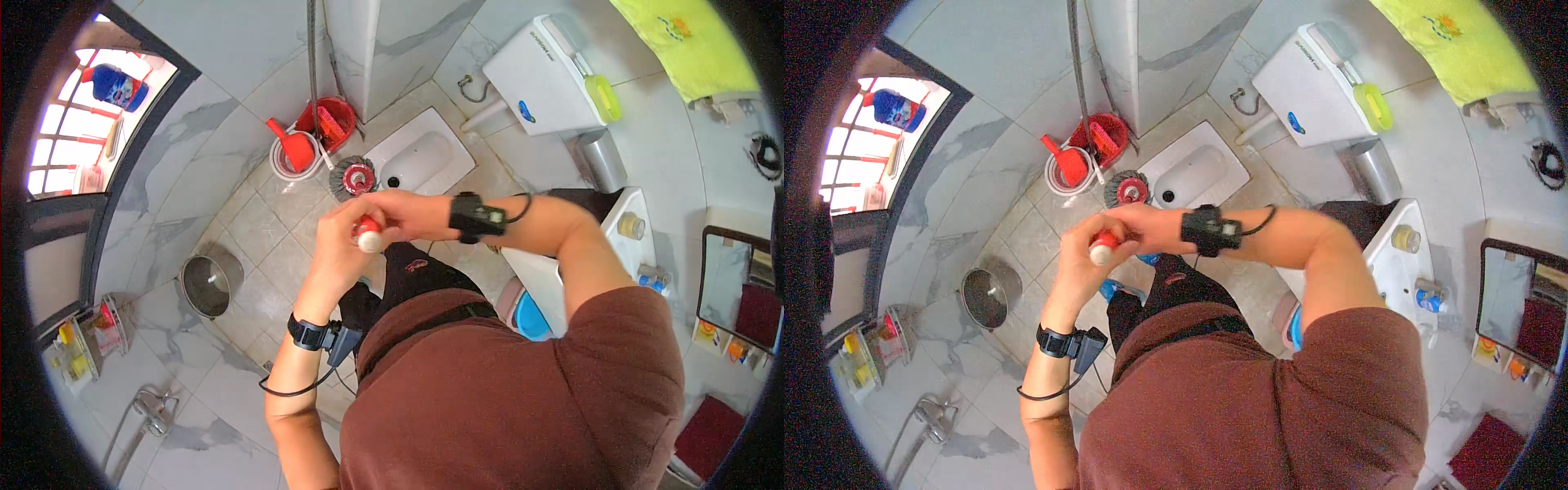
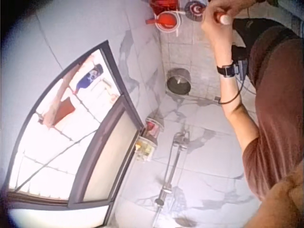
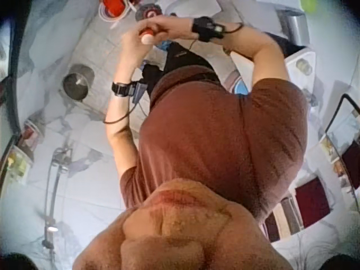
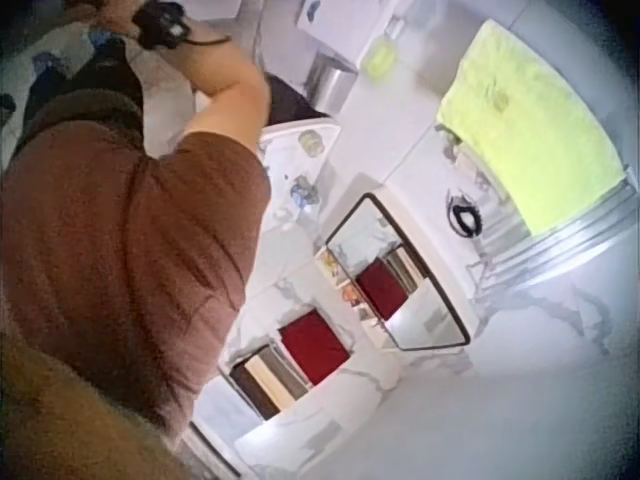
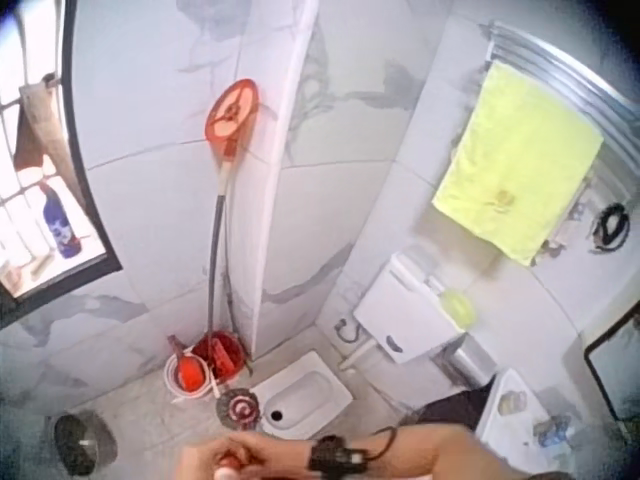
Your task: The person rinses a mop head in a bucket of water, plunges it repeatedly to clean it, and then turns on a faucet to refill the bucket.
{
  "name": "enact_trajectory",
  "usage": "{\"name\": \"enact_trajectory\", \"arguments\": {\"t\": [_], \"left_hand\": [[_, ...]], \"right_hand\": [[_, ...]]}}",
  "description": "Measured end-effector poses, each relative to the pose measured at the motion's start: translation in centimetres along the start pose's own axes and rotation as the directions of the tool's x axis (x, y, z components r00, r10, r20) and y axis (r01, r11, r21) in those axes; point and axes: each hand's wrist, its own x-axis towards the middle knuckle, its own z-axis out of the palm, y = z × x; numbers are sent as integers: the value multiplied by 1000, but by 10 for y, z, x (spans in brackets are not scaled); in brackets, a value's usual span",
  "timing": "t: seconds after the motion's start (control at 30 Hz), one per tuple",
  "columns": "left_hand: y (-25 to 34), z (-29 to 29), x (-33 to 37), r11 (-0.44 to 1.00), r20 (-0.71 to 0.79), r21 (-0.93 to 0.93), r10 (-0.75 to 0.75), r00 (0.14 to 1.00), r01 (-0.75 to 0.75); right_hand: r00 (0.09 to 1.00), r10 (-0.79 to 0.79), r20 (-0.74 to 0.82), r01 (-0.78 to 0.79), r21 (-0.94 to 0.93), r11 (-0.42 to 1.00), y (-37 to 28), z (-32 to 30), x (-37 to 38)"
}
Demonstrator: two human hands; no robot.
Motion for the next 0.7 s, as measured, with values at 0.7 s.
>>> {"name": "enact_trajectory", "arguments": {"t": [0.7], "left_hand": [[-378,-52,14,546,107,-476,-742,662,689]], "right_hand": [[-18,947,-321,-914,390,114,165,29,-188]]}}
